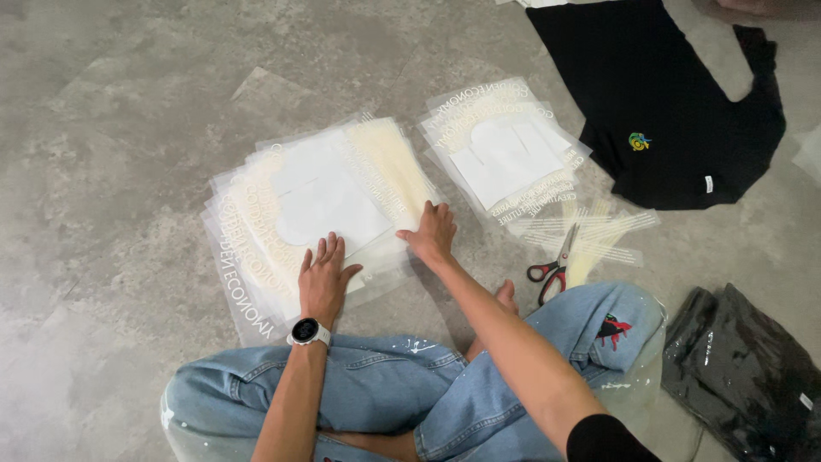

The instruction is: The person sits on the floor and uses scissors to cut the edges of stacked transparent plastic sheets. They repeatedly trim the sides of the stack, separating the cut strips and moving them aside.

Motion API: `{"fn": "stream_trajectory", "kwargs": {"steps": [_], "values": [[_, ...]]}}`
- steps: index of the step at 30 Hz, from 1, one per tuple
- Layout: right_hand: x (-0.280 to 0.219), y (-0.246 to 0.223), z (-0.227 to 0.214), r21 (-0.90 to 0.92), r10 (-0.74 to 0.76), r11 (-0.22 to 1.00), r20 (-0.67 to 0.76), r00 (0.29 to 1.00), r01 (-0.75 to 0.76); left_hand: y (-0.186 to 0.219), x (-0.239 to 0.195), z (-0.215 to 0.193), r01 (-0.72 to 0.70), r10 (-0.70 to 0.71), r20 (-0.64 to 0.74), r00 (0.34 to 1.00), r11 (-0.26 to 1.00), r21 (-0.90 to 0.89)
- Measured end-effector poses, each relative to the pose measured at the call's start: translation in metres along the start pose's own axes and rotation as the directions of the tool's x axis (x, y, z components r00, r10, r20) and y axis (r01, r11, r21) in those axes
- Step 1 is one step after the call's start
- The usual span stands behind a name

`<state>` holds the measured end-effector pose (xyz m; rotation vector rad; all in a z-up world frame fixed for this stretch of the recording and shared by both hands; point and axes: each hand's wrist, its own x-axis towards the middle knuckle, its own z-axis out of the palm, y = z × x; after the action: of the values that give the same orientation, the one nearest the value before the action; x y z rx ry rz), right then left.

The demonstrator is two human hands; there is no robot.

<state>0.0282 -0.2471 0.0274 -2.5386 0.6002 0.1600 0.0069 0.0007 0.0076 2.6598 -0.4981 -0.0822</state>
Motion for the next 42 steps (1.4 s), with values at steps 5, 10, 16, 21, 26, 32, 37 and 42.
{"fn": "stream_trajectory", "kwargs": {"steps": [5,10,16,21,26,32,37,42], "values": [[0.034,0.028,0.041,0.198,-0.02,0.977,-0.279,0.96,0.078,0.003,-0.004,-0.001,-0.012,0.007,-0.097,0.995,0.998,-0.055],[-0.006,-0.015,-0.01,0.584,0.156,0.809,-0.111,0.981,-0.063,0.05,-0.022,-0.031,-0.136,0.077,-0.41,0.909,0.984,-0.117],[-0.043,-0.023,-0.031,0.91,0.449,0.236,0.208,0.869,-0.34,0.099,-0.041,-0.026,0.323,-0.014,0.407,0.913,0.631,-0.705],[-0.066,0.001,-0.006,0.92,0.456,0.18,0.236,0.858,-0.349,0.116,-0.034,-0.036,0.532,-0.224,0.571,0.79,-0.213,-0.819],[-0.081,0.018,0.003,0.9,0.338,0.318,0.187,0.923,-0.299,0.079,-0.027,-0.007,0.43,-0.44,0.541,0.717,-0.332,-0.84],[-0.091,0.009,-0.01,0.863,0.267,0.438,0.143,0.953,-0.252,0.072,-0.026,0.0,0.342,-0.553,0.463,0.693,-0.313,-0.886],[-0.099,0.003,-0.026,0.833,0.263,0.471,0.182,0.948,-0.29,0.073,-0.027,-0.003,0.347,-0.552,0.465,0.692,-0.31,-0.885],[-0.094,0.007,-0.019,0.857,0.282,0.427,0.176,0.943,-0.288,0.072,-0.027,0.001,0.317,-0.558,0.454,0.695,-0.328,-0.89]]}}
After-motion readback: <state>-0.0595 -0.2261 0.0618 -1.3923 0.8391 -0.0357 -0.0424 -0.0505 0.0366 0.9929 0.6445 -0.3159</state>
